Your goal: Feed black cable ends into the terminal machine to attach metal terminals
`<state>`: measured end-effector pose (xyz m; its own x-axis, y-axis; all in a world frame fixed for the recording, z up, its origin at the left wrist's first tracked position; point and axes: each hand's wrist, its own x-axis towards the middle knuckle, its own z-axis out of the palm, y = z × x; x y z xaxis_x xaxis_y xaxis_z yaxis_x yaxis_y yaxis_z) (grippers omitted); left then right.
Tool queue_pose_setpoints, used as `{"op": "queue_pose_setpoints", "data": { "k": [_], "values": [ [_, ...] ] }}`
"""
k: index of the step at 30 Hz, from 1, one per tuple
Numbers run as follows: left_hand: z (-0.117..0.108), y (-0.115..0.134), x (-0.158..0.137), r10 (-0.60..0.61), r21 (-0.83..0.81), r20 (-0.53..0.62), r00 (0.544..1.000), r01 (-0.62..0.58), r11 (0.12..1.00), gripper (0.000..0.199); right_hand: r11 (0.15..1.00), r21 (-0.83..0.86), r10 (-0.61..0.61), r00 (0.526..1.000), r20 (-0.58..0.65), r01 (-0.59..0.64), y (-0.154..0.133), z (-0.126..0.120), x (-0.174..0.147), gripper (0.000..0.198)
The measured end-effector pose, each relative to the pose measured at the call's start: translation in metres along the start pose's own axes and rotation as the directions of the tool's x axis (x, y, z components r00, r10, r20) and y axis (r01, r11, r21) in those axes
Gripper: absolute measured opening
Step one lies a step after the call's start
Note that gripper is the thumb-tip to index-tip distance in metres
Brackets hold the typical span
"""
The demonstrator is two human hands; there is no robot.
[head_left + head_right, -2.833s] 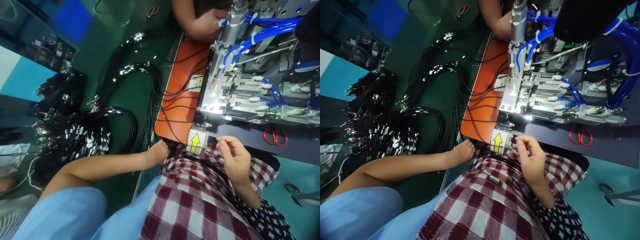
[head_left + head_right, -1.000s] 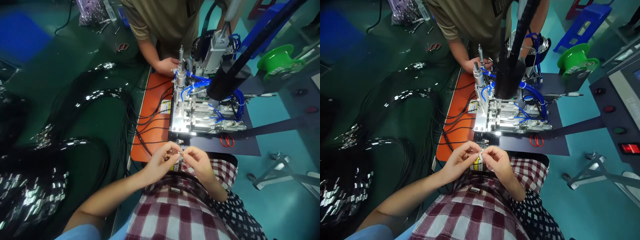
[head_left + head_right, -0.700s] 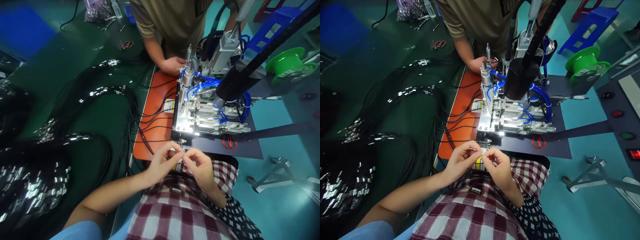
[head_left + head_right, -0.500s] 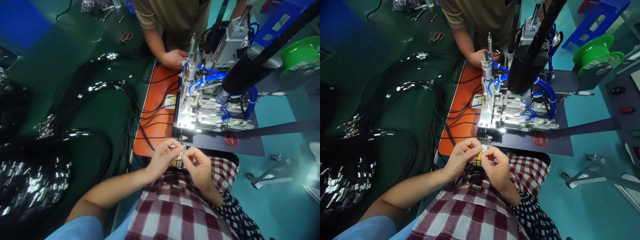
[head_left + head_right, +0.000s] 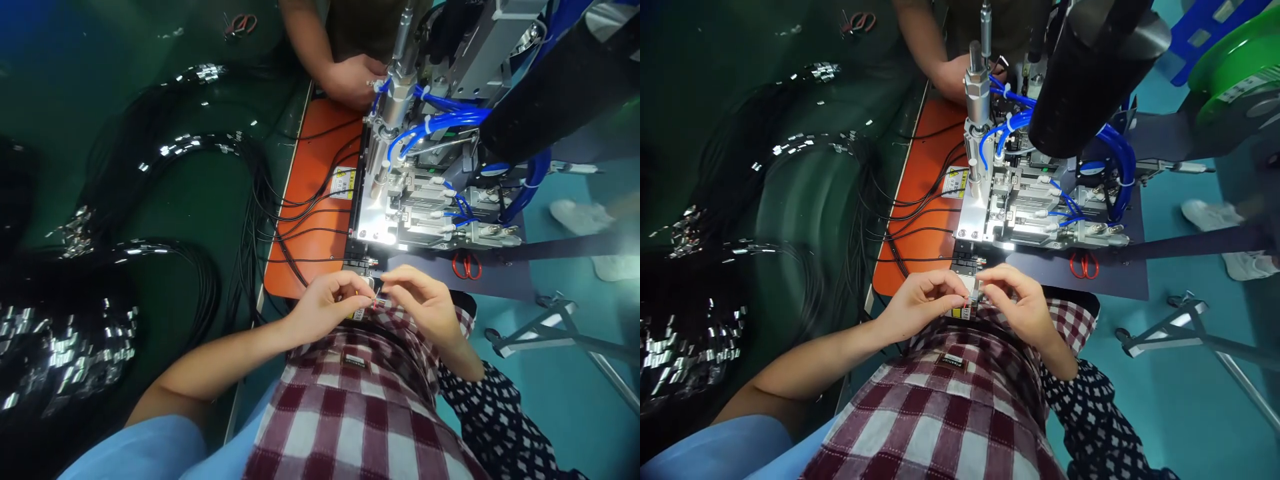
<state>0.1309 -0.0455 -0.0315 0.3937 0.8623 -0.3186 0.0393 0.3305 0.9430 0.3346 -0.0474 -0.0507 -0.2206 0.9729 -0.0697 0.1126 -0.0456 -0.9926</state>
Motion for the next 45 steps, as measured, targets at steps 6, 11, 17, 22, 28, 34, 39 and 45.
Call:
{"op": "queue_pose_setpoints", "data": {
  "k": [6, 11, 17, 22, 28, 34, 39, 45],
  "values": [
    [-0.002, 0.002, -0.002, 0.018, -0.034, 0.022, 1.000, -0.017, 0.999, 0.015, 0.988, 0.043, -0.153, 0.971, 0.184, 0.147, 0.003, 0.005, 0.012, 0.016],
    [-0.005, 0.003, -0.002, -0.006, 0.012, 0.086, 0.996, 0.005, 1.000, 0.016, 0.931, -0.042, -0.343, 0.908, 0.239, 0.363, 0.000, -0.002, 0.015, 0.004],
    [-0.007, 0.005, -0.001, 0.039, 0.003, 0.114, 0.993, -0.040, 0.999, 0.017, 0.587, -0.475, -0.555, 0.753, 0.354, 0.656, -0.015, -0.012, 0.013, 0.011],
    [-0.007, 0.007, 0.000, 0.083, -0.045, 0.077, 0.994, -0.080, 0.996, 0.019, 0.409, -0.650, -0.549, 0.742, 0.385, 0.640, -0.016, -0.011, 0.011, 0.033],
    [-0.007, 0.006, 0.000, 0.064, -0.042, 0.074, 0.995, -0.061, 0.997, 0.020, 0.371, -0.672, -0.675, 0.684, 0.278, 0.640, -0.013, -0.011, 0.013, 0.034],
    [-0.008, 0.005, 0.000, 0.074, -0.048, 0.113, 0.991, -0.069, 0.996, 0.016, 0.367, -0.568, -0.673, 0.631, 0.385, 0.737, -0.018, -0.008, 0.017, 0.020],
    [-0.008, 0.005, 0.001, 0.070, -0.061, 0.111, 0.991, -0.063, 0.996, 0.016, 0.345, -0.624, -0.653, 0.657, 0.377, 0.701, -0.014, -0.010, 0.015, 0.033],
    [-0.009, 0.004, 0.001, 0.078, -0.037, 0.113, 0.991, -0.074, 0.997, 0.015, 0.338, -0.595, -0.699, 0.618, 0.360, 0.729, -0.012, -0.012, 0.017, 0.016]
  ]
}}
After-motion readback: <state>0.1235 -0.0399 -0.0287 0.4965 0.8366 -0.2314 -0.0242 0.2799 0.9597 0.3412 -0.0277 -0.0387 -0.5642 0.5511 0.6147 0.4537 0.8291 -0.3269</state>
